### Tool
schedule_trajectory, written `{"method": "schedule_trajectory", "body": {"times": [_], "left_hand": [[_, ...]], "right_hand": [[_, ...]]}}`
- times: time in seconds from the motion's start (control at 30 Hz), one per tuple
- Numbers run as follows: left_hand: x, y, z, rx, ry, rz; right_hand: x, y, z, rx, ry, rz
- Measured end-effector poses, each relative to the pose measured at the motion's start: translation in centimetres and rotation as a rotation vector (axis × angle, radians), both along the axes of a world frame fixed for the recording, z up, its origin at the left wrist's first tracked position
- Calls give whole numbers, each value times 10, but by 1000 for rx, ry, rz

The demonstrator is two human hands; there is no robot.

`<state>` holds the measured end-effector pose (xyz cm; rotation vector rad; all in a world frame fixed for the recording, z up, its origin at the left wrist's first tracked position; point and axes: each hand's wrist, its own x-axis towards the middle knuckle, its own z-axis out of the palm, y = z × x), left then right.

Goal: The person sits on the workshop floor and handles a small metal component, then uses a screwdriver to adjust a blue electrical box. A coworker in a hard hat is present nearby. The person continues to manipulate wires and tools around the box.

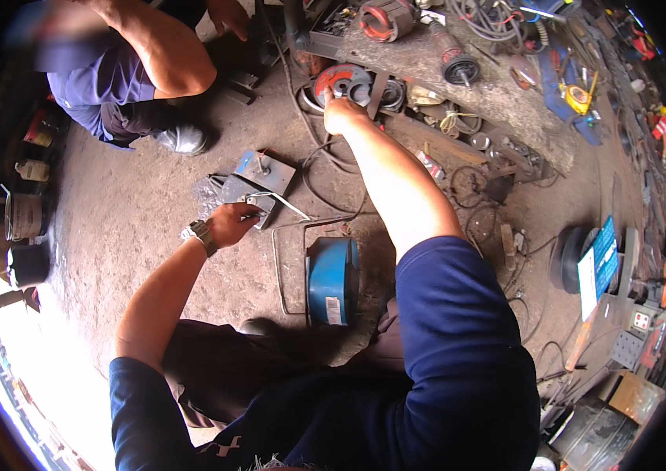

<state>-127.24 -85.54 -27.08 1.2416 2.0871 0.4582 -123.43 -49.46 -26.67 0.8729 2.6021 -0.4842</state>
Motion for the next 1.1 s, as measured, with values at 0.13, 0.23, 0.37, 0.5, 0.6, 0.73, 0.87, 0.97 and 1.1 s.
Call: {"method": "schedule_trajectory", "body": {"times": [0.13, 0.23, 0.37, 0.5, 0.6, 0.73, 0.87, 0.97, 1.1], "left_hand": [[5, -18, 4, -53, 1, 25], [0, -16, -3, -44, -18, 26], [-3, -5, -11, -12, -19, 13], [-1, -3, -15, -25, -22, 6], [-3, 4, -19, 6, 25, -38], [-2, 6, -19, 9, 24, -46], [0, 11, -11, -27, 6, -33], [0, 11, -7, -39, -4, -26], [3, 15, 0, -35, -15, -20]], "right_hand": [[-23, -27, 17, -56, -89, 34], [-25, -23, 2, -90, -16, -68], [-12, -14, -10, -33, -31, -54], [-2, -20, 15, -84, -72, -33], [4, -13, 19, -92, -19, -20], [11, -15, 24, -68, -15, -10], [18, -16, 37, -67, 34, 43], [21, -9, 52, 57, 201, 259], [25, 36, 104, 628, 1100, 295]]}}
